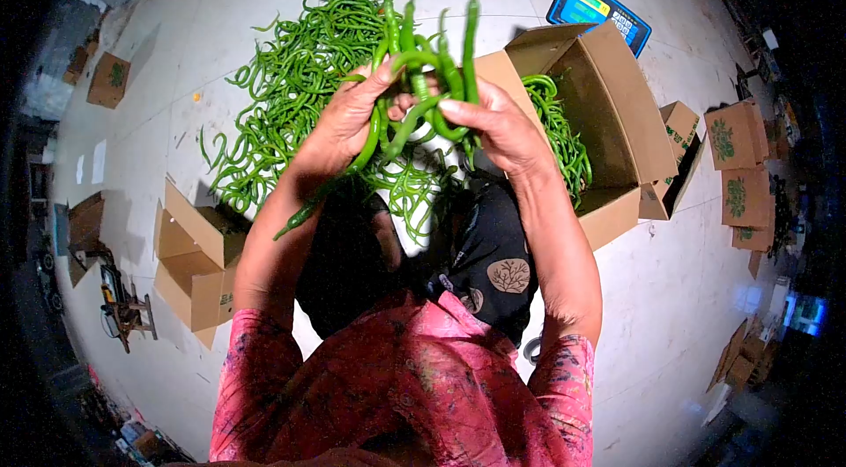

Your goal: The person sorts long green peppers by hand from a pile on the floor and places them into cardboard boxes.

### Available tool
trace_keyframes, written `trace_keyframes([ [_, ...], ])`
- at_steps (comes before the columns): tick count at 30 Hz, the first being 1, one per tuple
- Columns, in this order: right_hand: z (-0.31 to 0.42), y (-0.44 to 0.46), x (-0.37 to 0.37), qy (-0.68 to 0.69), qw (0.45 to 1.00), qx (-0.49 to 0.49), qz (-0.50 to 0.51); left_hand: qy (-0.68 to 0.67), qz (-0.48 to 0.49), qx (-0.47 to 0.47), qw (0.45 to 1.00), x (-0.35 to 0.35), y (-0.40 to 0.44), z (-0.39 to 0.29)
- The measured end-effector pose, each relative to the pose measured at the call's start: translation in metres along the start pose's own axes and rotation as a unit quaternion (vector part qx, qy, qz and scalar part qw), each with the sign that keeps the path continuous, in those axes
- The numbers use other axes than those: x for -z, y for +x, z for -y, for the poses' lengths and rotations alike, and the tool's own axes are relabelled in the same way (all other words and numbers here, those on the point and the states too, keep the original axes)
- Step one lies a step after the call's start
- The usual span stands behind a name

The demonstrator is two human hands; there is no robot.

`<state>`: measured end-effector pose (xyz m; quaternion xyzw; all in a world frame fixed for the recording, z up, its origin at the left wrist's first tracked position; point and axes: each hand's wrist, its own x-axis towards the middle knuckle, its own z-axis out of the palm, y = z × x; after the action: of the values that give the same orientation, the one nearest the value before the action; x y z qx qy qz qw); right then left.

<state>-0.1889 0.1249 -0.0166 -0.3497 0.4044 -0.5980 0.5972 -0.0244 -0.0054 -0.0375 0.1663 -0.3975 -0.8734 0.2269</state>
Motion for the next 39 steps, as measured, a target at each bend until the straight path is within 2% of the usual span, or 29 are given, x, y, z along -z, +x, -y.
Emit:
trace_keyframes([
  [2,-0.001,-0.002,-0.005,-0.067,0.997,-0.03,0.002,-0.118,0.04,-0.015,0.992,0.001,0.006,0.013],
  [3,0.001,-0.002,-0.011,-0.088,0.996,-0.033,-0.005,-0.144,0.013,-0.042,0.989,-0.008,-0.003,0.01],
  [7,-0.001,0.002,-0.002,-0.001,1.0,-0.023,-0.006,-0.098,-0.013,-0.027,0.995,-0.002,0.005,0.006],
  [8,-0.004,0.002,0.006,0.027,0.999,-0.013,-0.014,-0.056,-0.066,-0.019,0.996,0.0,0.006,0.003],
  [11,-0.002,0.002,0.012,0.078,0.997,0.01,-0.023,-0.029,-0.064,-0.011,0.997,-0.002,0.0,-0.001],
  [15,-0.002,0.002,0.01,0.048,0.999,0.016,-0.017,-0.015,-0.05,-0.006,0.999,-0.005,0.002,0.005],
  [19,-0.002,0.003,-0.005,-0.032,0.993,0.054,-0.095,-0.004,-0.051,0.013,0.999,-0.01,0.002,0.006],
  [22,-0.004,0.002,0.003,-0.07,0.992,0.006,-0.103,0.008,-0.042,0.036,0.998,-0.013,0.0,0.005],
  [23,-0.006,0.003,0.001,-0.041,0.99,0.044,-0.129,0.022,-0.038,0.052,0.998,-0.012,-0.001,0.004],
  [24,-0.008,0.003,0.007,-0.003,0.991,0.036,-0.127,0.035,-0.034,0.068,0.997,-0.013,-0.002,0.003],
  [30,-0.013,0.006,0.028,0.153,0.977,0.018,-0.145,0.015,-0.039,0.008,0.999,-0.013,0.0,0.008],
  [32,-0.016,0.01,0.03,0.134,0.977,0.029,-0.164,0.02,-0.088,-0.007,0.996,-0.012,0.0,0.01],
  [36,-0.017,0.011,0.034,0.08,0.971,0.029,-0.223,0.176,-0.2,-0.161,0.95,-0.016,-0.003,-0.001],
  [37,-0.015,0.009,0.032,0.059,0.969,0.019,-0.24,0.201,-0.221,-0.174,0.938,-0.013,-0.004,-0.005],
  [39,-0.016,0.009,0.028,0.045,0.961,0.013,-0.272,0.253,-0.2,-0.187,0.928,-0.012,-0.009,-0.011],
])
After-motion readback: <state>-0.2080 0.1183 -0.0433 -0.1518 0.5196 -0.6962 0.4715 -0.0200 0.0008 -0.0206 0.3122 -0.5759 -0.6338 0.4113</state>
